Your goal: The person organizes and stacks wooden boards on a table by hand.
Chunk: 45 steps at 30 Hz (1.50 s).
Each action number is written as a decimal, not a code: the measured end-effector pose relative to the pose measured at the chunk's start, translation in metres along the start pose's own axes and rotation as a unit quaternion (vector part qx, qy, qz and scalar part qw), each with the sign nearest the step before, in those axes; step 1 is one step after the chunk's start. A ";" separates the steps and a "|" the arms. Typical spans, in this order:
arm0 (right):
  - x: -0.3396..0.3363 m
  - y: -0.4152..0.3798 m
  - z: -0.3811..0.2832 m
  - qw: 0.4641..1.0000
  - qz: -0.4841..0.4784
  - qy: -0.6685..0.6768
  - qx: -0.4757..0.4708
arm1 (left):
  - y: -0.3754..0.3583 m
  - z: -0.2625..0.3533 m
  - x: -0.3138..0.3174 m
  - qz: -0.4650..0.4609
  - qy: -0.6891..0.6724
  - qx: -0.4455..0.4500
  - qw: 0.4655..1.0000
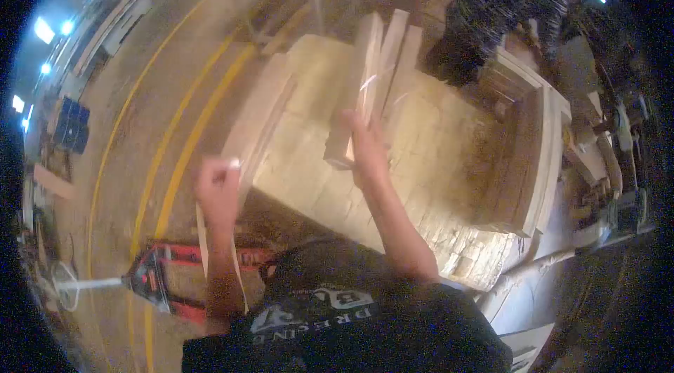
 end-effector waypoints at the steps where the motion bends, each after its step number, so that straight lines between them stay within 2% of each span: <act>1: -0.014 0.011 0.001 0.998 0.028 -0.019 -0.046 | -0.017 -0.013 -0.002 -0.020 -0.002 -0.024 1.000; 2: -0.033 0.028 -0.003 0.980 0.069 -0.118 -0.144 | -0.030 -0.024 -0.010 -0.028 0.005 -0.041 0.999; 4: -0.064 0.053 -0.006 0.941 0.106 -0.219 -0.234 | -0.058 -0.039 -0.019 -0.036 0.013 -0.064 0.997; 6: -0.097 0.079 -0.001 0.917 0.135 -0.310 -0.211 | -0.090 -0.071 -0.022 -0.012 -0.102 -0.262 0.960; 9: -0.138 0.117 0.020 0.876 0.113 -0.423 -0.200 | -0.131 -0.099 -0.021 0.007 -0.075 -0.266 0.961; 11: -0.133 0.120 0.020 0.849 0.081 -0.471 -0.223 | -0.141 -0.107 -0.027 0.056 -0.017 -0.273 0.960; 12: -0.123 0.115 0.010 0.828 0.062 -0.498 -0.249 | -0.144 -0.119 -0.033 0.124 -0.006 -0.246 0.961; 13: -0.109 0.102 -0.006 0.798 0.053 -0.527 -0.289 | -0.144 -0.126 -0.043 0.185 0.006 -0.213 0.959; 14: -0.090 0.078 -0.023 0.756 0.060 -0.559 -0.337 | -0.138 -0.124 -0.054 0.194 -0.002 -0.228 0.954; 15: -0.078 0.056 -0.036 0.639 0.157 -0.549 -0.516 | -0.128 -0.123 -0.063 0.201 -0.018 -0.239 0.950; 16: -0.061 0.034 -0.044 0.624 0.213 -0.572 -0.488 | -0.123 -0.126 -0.076 0.215 -0.008 -0.240 0.947; 17: -0.040 0.022 -0.034 0.627 0.205 -0.569 -0.491 | -0.117 -0.133 -0.074 0.155 -0.052 -0.278 0.947; 18: -0.027 0.014 -0.019 0.760 0.118 -0.457 -0.447 | -0.117 -0.137 -0.066 0.088 -0.099 -0.314 0.940; 19: -0.016 0.004 -0.001 0.862 0.032 -0.325 -0.388 | -0.122 -0.134 -0.060 0.087 -0.102 -0.310 0.941; 21: 0.039 -0.031 0.043 0.885 -0.105 -0.348 -0.290 | -0.121 -0.120 -0.046 0.036 0.009 -0.230 0.972; 22: 0.052 -0.030 0.086 0.878 -0.240 -0.360 -0.204 | -0.124 -0.110 -0.037 0.028 0.003 -0.226 0.974; 23: 0.062 -0.036 0.140 0.927 -0.266 -0.260 -0.055 | -0.124 -0.092 -0.024 -0.002 -0.006 -0.206 0.979; 24: 0.075 -0.045 0.171 0.939 -0.306 -0.116 0.104 | -0.125 -0.073 -0.010 -0.034 -0.017 -0.185 0.982; 25: 0.086 -0.053 0.187 0.908 -0.332 0.037 0.254 | -0.127 -0.058 0.003 -0.045 -0.026 -0.178 0.983; 26: 0.084 -0.049 0.183 0.915 -0.320 0.038 0.243 | -0.131 -0.045 0.023 -0.096 -0.119 -0.196 0.969; 27: 0.083 -0.052 0.178 0.878 -0.329 0.158 0.310 | -0.138 -0.031 0.040 -0.148 -0.210 -0.213 0.943; 28: 0.086 -0.053 0.171 0.822 -0.335 0.275 0.369 | -0.136 -0.024 0.040 -0.157 -0.220 -0.208 0.940; 29: 0.076 -0.044 0.166 0.829 -0.329 0.274 0.361 | -0.138 -0.019 0.043 -0.210 -0.224 -0.214 0.927; 30: 0.072 -0.038 0.147 0.793 -0.348 0.353 0.355 | -0.139 -0.018 0.048 -0.261 -0.227 -0.219 0.912; 31: 0.069 -0.034 0.130 0.751 -0.364 0.428 0.346 | -0.139 -0.020 0.050 -0.266 -0.236 -0.217 0.909; 32: 0.063 -0.035 0.119 0.731 -0.368 0.462 0.342 | -0.137 -0.023 0.049 -0.221 -0.279 -0.209 0.911; 33: 0.065 -0.036 0.110 0.739 -0.364 0.458 0.335 | -0.134 -0.028 0.047 -0.174 -0.322 -0.199 0.909; 34: 0.070 -0.040 0.097 0.686 -0.376 0.524 0.336 | -0.129 -0.031 0.046 -0.174 -0.266 -0.151 0.936; 35: 0.071 -0.041 0.089 0.674 -0.335 0.571 0.328 | -0.128 -0.033 0.047 -0.181 -0.274 -0.147 0.933; 36: 0.073 -0.043 0.080 0.659 -0.294 0.616 0.316 | -0.123 -0.034 0.045 -0.163 -0.269 -0.162 0.936; 37: 0.073 -0.043 0.074 0.661 -0.292 0.619 0.308 | -0.120 -0.034 0.043 -0.145 -0.261 -0.177 0.938; 39: 0.070 -0.040 0.069 0.606 -0.237 0.695 0.308 | -0.113 -0.025 0.040 -0.153 -0.230 -0.208 0.938; 42: 0.064 -0.034 0.054 0.623 -0.238 0.683 0.298 | -0.097 -0.008 0.045 -0.142 -0.206 -0.194 0.948; 44: 0.065 -0.034 0.047 0.640 -0.229 0.670 0.298 | -0.085 0.008 0.050 -0.150 -0.136 -0.107 0.973; 45: 0.067 -0.033 0.042 0.639 -0.233 0.669 0.300 | -0.077 0.017 0.050 -0.146 -0.135 -0.105 0.974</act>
Point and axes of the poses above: each hand's wrist, its own y-axis towards the middle knuckle, its own x-axis out of the palm, z = x × y, the point moved 6 cm from there along y, towards the middle knuckle
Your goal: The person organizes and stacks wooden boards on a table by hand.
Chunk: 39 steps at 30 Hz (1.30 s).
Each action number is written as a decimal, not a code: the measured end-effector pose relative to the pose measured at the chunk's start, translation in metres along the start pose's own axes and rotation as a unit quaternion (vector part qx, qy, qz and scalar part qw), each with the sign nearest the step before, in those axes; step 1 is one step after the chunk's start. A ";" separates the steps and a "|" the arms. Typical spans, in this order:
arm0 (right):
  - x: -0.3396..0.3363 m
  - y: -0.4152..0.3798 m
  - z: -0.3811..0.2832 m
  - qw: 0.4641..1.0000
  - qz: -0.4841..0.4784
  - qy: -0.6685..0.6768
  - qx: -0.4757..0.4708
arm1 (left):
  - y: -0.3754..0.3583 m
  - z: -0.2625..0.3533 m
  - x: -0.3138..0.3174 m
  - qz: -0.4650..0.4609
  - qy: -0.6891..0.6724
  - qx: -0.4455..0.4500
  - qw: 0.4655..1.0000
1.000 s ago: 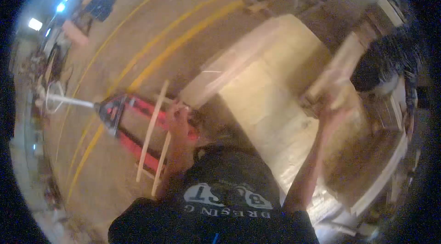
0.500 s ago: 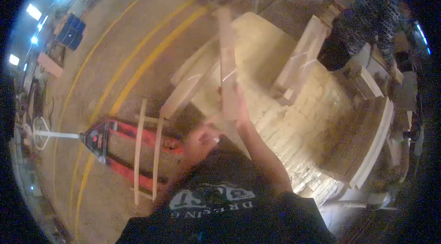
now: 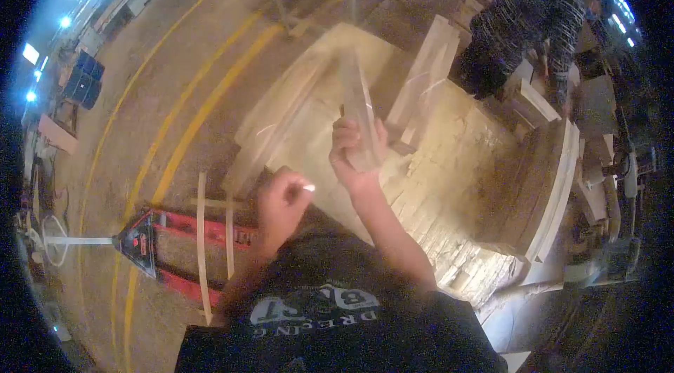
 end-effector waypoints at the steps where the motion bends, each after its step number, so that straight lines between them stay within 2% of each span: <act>1: 0.000 0.001 -0.001 0.998 0.038 -0.056 -0.010 | 0.007 0.021 0.003 -0.020 0.033 0.055 0.998; 2: 0.001 0.000 -0.002 0.990 0.076 -0.113 -0.020 | 0.012 0.039 0.008 -0.041 0.065 0.107 0.991; 3: 0.004 0.000 0.004 0.975 0.126 -0.173 0.057 | 0.017 0.051 0.010 -0.043 0.049 0.156 0.986; 4: 0.009 0.004 0.009 0.975 0.128 -0.172 0.059 | 0.023 0.054 0.010 -0.042 0.050 0.153 0.986; 5: 0.008 0.006 0.009 0.933 0.156 -0.323 0.029 | 0.026 0.061 0.009 -0.038 0.074 0.185 0.979; 6: 0.009 0.001 0.005 0.868 0.180 -0.462 -0.004 | 0.023 0.066 0.014 -0.040 0.099 0.217 0.970; 7: 0.015 0.002 0.016 0.849 0.209 -0.485 -0.027 | 0.026 0.072 0.011 -0.034 0.126 0.224 0.966; 8: 0.017 0.005 0.022 0.852 0.204 -0.481 -0.029 | 0.031 0.071 0.010 -0.038 0.130 0.228 0.964; 10: 0.016 0.008 0.031 0.850 0.204 -0.486 -0.019 | 0.033 0.075 0.011 -0.036 0.183 0.308 0.933; 11: 0.015 0.009 0.033 0.850 0.202 -0.485 -0.019 | 0.038 0.074 0.009 -0.036 0.184 0.309 0.932; 13: 0.016 0.009 0.035 0.856 0.192 -0.479 -0.041 | 0.048 0.081 -0.002 0.036 0.250 0.393 0.884; 14: 0.009 0.006 0.029 0.855 0.192 -0.479 -0.042 | 0.072 0.079 -0.018 0.113 0.265 0.339 0.896; 15: -0.004 0.000 0.013 0.820 0.205 -0.530 -0.065 | 0.090 0.081 -0.039 0.187 0.277 0.284 0.899; 16: -0.011 -0.003 0.000 0.780 0.214 -0.581 -0.090 | 0.096 0.085 -0.060 0.211 0.223 0.234 0.923; 17: -0.017 -0.005 -0.008 0.778 0.208 -0.584 -0.102 | 0.102 0.087 -0.077 0.233 0.162 0.186 0.941; 18: -0.015 -0.013 -0.021 0.716 0.204 -0.651 -0.149 | 0.101 0.083 -0.084 0.223 0.116 0.151 0.956; 19: -0.004 -0.021 -0.032 0.678 0.203 -0.683 -0.179 | 0.092 0.074 -0.088 0.209 0.069 0.111 0.969; 20: 0.007 -0.030 -0.044 0.636 0.205 -0.714 -0.209 | 0.080 0.059 -0.084 0.181 0.082 0.084 0.976; 22: 0.045 -0.045 -0.054 0.488 0.208 -0.790 -0.308 | 0.054 0.017 -0.081 0.126 0.106 0.020 0.986; 23: 0.063 -0.050 -0.060 0.478 0.194 -0.775 -0.365 | 0.039 -0.006 -0.079 0.100 0.112 -0.017 0.988; 24: 0.074 -0.051 -0.073 0.476 0.192 -0.773 -0.373 | 0.022 -0.039 -0.079 0.094 0.087 -0.063 0.990; 25: 0.084 -0.054 -0.091 0.447 0.215 -0.785 -0.371 | 0.007 -0.064 -0.080 0.090 0.061 -0.110 0.988; 27: 0.094 -0.055 -0.120 0.413 0.232 -0.799 -0.371 | -0.012 -0.056 -0.077 0.091 0.034 -0.150 0.984; 28: 0.094 -0.051 -0.139 0.368 0.218 -0.814 -0.393 | -0.022 -0.066 -0.077 0.095 0.027 -0.145 0.985; 30: 0.095 -0.037 -0.175 0.317 0.188 -0.831 -0.416 | -0.039 -0.103 -0.073 0.102 0.002 -0.208 0.973; 32: 0.081 -0.024 -0.200 0.253 0.197 -0.861 -0.395 | -0.044 -0.111 -0.068 0.093 0.023 -0.185 0.978; 33: 0.083 -0.020 -0.198 0.234 0.195 -0.863 -0.403 | -0.043 -0.112 -0.066 0.078 0.053 -0.170 0.981; 37: 0.088 -0.013 -0.202 0.248 0.193 -0.876 -0.366 | -0.048 -0.126 -0.080 0.141 0.057 -0.197 0.969; 38: 0.094 -0.021 -0.202 0.215 0.188 -0.879 -0.383 | -0.048 -0.133 -0.090 0.172 0.075 -0.195 0.963; 39: 0.108 -0.029 -0.188 0.182 0.184 -0.880 -0.400 | -0.034 -0.144 -0.100 0.207 0.104 -0.124 0.965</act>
Point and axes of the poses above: each hand's wrist, its own y-axis towards the middle knuckle, its own x-axis out of the palm, z = x × y, the point moved 6 cm from there along y, towards the middle knuckle
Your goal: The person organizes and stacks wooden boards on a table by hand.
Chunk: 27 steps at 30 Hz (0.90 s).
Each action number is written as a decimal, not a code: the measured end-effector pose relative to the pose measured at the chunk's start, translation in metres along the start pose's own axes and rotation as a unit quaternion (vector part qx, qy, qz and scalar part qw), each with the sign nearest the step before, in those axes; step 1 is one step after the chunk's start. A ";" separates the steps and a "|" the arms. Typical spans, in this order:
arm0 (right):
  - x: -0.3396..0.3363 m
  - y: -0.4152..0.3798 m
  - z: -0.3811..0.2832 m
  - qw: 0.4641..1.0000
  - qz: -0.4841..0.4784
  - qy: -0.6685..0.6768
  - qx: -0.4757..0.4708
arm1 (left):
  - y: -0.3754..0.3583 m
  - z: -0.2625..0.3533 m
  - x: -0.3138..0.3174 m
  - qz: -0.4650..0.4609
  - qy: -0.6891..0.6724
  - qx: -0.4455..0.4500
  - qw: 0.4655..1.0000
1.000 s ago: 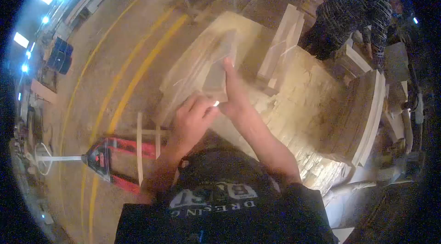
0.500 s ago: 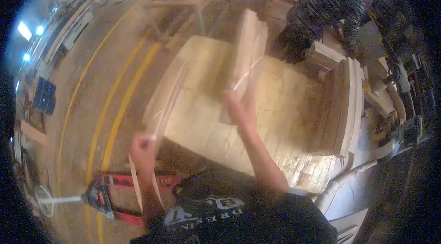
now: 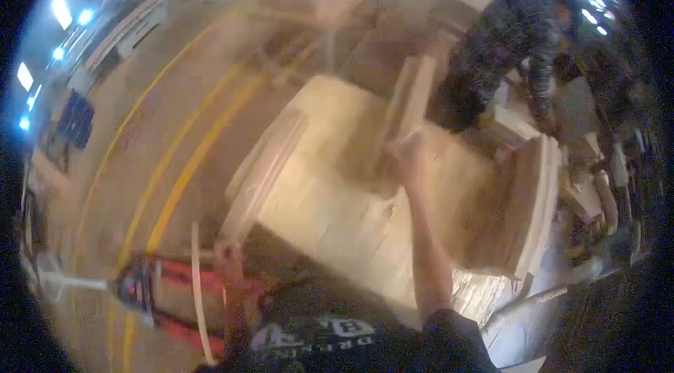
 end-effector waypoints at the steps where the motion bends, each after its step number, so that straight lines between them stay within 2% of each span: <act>1: -0.007 -0.023 -0.066 0.998 0.008 -0.038 -0.056 | -0.005 -0.018 -0.033 0.064 0.040 0.043 0.996; 2: -0.008 -0.041 -0.097 0.991 0.071 -0.037 -0.109 | -0.001 -0.008 -0.045 0.106 0.111 0.123 0.981; 4: 0.017 -0.080 -0.122 0.980 0.123 -0.020 -0.158 | 0.003 -0.011 -0.053 0.050 0.075 0.045 0.995; 5: 0.042 -0.100 -0.118 0.990 0.021 0.072 -0.120 | -0.001 -0.025 -0.044 -0.039 -0.042 -0.115 0.992; 6: 0.061 -0.121 -0.107 0.981 -0.078 0.160 -0.079 | -0.003 -0.023 -0.043 -0.034 -0.034 -0.120 0.992; 7: 0.090 -0.147 -0.081 0.977 -0.194 0.038 -0.081 | -0.005 -0.024 -0.035 -0.050 -0.105 -0.142 0.983; 8: 0.127 -0.173 -0.073 0.918 -0.369 0.139 0.030 | -0.006 -0.024 -0.029 -0.067 -0.177 -0.163 0.968; 9: 0.159 -0.201 -0.059 0.873 -0.446 0.197 -0.006 | -0.008 -0.021 -0.029 -0.068 -0.175 -0.166 0.968; 10: 0.182 -0.222 -0.058 0.832 -0.515 0.205 0.023 | -0.011 -0.015 -0.027 -0.111 -0.108 -0.164 0.974; 11: 0.188 -0.229 -0.073 0.832 -0.515 0.205 0.024 | -0.013 -0.012 -0.024 -0.154 -0.043 -0.159 0.974; 12: 0.193 -0.239 -0.085 0.797 -0.521 0.255 0.167 | -0.020 -0.013 -0.019 -0.155 -0.042 -0.159 0.974; 13: 0.197 -0.249 -0.094 0.744 -0.514 0.298 0.306 | -0.029 -0.006 -0.014 -0.123 -0.018 -0.081 0.989; 14: 0.202 -0.248 -0.106 0.746 -0.511 0.298 0.305 | -0.035 0.004 -0.007 -0.091 0.004 -0.001 0.996; 16: 0.210 -0.240 -0.117 0.656 -0.423 0.446 0.438 | -0.048 0.045 0.010 -0.087 -0.040 0.025 0.995; 17: 0.216 -0.233 -0.110 0.660 -0.422 0.442 0.437 | -0.055 0.068 0.014 -0.081 -0.080 0.049 0.992; 19: 0.222 -0.218 -0.116 0.595 -0.411 0.578 0.378 | -0.065 0.087 0.029 -0.113 -0.141 0.025 0.983; 21: 0.208 -0.206 -0.110 0.588 -0.373 0.593 0.405 | -0.061 0.108 0.032 -0.146 -0.199 0.009 0.969; 23: 0.189 -0.178 -0.100 0.492 -0.287 0.717 0.402 | -0.062 0.140 0.040 -0.292 -0.291 0.038 0.910; 24: 0.179 -0.169 -0.093 0.497 -0.286 0.714 0.402 | -0.064 0.147 0.040 -0.293 -0.295 0.036 0.909; 26: 0.157 -0.143 -0.096 0.358 -0.282 0.817 0.354 | -0.062 0.160 0.039 -0.262 -0.250 0.089 0.928; 27: 0.149 -0.137 -0.097 0.363 -0.277 0.818 0.350 | -0.060 0.162 0.040 -0.268 -0.253 0.091 0.925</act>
Point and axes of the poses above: each hand's wrist, its own y-axis towards the middle knuckle, its own x-axis out of the palm, z = x × y, the point moved 6 cm from there along y, towards the middle knuckle
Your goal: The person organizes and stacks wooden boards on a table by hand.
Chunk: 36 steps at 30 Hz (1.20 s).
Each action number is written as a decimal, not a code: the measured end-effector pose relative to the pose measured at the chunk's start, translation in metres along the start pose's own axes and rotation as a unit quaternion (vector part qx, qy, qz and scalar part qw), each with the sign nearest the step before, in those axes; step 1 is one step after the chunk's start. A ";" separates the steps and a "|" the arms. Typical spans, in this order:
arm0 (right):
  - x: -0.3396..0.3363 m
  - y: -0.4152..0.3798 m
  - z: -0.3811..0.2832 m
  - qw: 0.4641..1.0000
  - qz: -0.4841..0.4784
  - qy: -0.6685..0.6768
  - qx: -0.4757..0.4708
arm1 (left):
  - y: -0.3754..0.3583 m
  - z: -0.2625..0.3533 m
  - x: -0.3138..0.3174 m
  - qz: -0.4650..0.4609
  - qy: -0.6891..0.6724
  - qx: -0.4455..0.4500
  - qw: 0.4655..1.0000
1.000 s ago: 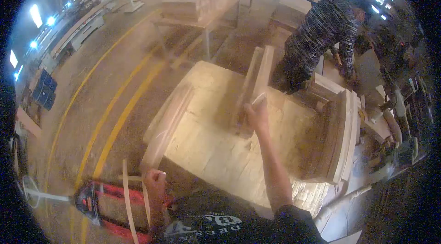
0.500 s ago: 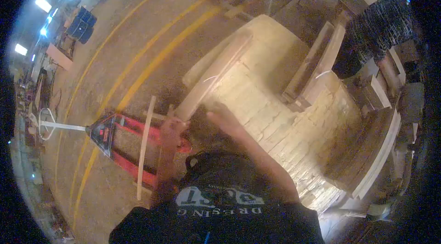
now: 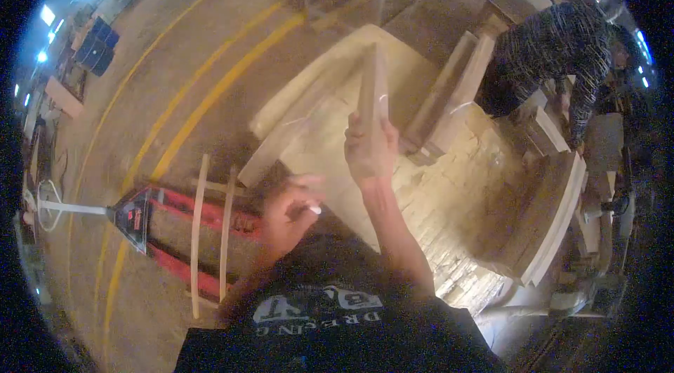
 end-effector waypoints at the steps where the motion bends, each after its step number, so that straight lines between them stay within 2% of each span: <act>1: 0.004 -0.003 -0.007 0.999 0.027 -0.026 0.000 | 0.003 0.003 -0.002 0.004 0.049 0.021 0.999; 4: 0.012 -0.008 -0.016 0.994 0.093 -0.054 -0.009 | 0.010 0.008 0.004 -0.003 0.136 0.028 0.990; 6: 0.015 -0.012 -0.016 0.963 0.179 -0.199 -0.019 | 0.018 0.009 0.007 -0.011 0.181 0.017 0.983; 7: 0.012 -0.011 -0.017 0.945 0.234 -0.228 -0.016 | 0.023 0.014 0.011 -0.006 0.201 0.050 0.978; 9: 0.021 -0.007 -0.011 0.941 0.234 -0.245 -0.020 | 0.037 0.017 0.016 -0.001 0.225 0.086 0.971; 11: 0.024 -0.004 -0.006 0.936 0.232 -0.264 -0.020 | 0.046 0.031 0.029 -0.008 0.316 0.258 0.913; 15: 0.018 0.001 -0.006 0.923 0.235 -0.302 -0.025 | 0.062 0.029 0.046 -0.065 0.374 0.310 0.872; 17: 0.014 0.002 -0.010 0.918 0.241 -0.314 -0.024 | 0.070 0.034 0.036 0.010 0.391 0.360 0.847; 19: 0.011 -0.007 -0.018 0.857 0.296 -0.417 -0.064 | 0.103 0.028 -0.021 0.200 0.356 0.219 0.886; 20: 0.009 -0.010 -0.022 0.856 0.297 -0.416 -0.070 | 0.115 0.050 -0.049 0.288 0.335 0.155 0.883; 22: 0.015 -0.023 -0.046 0.766 0.309 -0.548 -0.135 | 0.115 0.059 -0.091 0.359 0.259 0.118 0.889; 23: 0.025 -0.035 -0.055 0.761 0.307 -0.552 -0.147 | 0.104 0.059 -0.093 0.330 0.277 0.123 0.894; 25: 0.058 -0.042 -0.074 0.615 0.290 -0.700 -0.218 | 0.085 0.038 -0.101 0.278 0.290 0.096 0.911; 26: 0.065 -0.042 -0.083 0.609 0.294 -0.699 -0.231 | 0.074 0.016 -0.105 0.255 0.287 0.065 0.921; 28: 0.095 -0.049 -0.097 0.487 0.242 -0.771 -0.331 | 0.046 -0.019 -0.114 0.208 0.301 0.019 0.930; 29: 0.107 -0.051 -0.108 0.425 0.237 -0.795 -0.363 | 0.032 -0.040 -0.121 0.208 0.315 0.037 0.925; 31: 0.113 -0.052 -0.135 0.416 0.261 -0.794 -0.357 | 0.004 -0.070 -0.125 0.198 0.321 0.061 0.924; 32: 0.115 -0.051 -0.147 0.415 0.277 -0.797 -0.341 | -0.010 -0.090 -0.131 0.227 0.259 -0.026 0.938; 33: 0.120 -0.052 -0.154 0.381 0.282 -0.795 -0.379 | -0.015 -0.101 -0.130 0.254 0.195 -0.116 0.940; 36: 0.109 -0.043 -0.181 0.340 0.296 -0.821 -0.350 | -0.023 -0.103 -0.109 0.254 0.173 -0.121 0.944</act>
Point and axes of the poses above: each hand's wrist, its own y-axis towards the middle knuckle, its own x-axis out of the palm, z = x × y, the point moved 6 cm from there along y, towards the middle knuckle
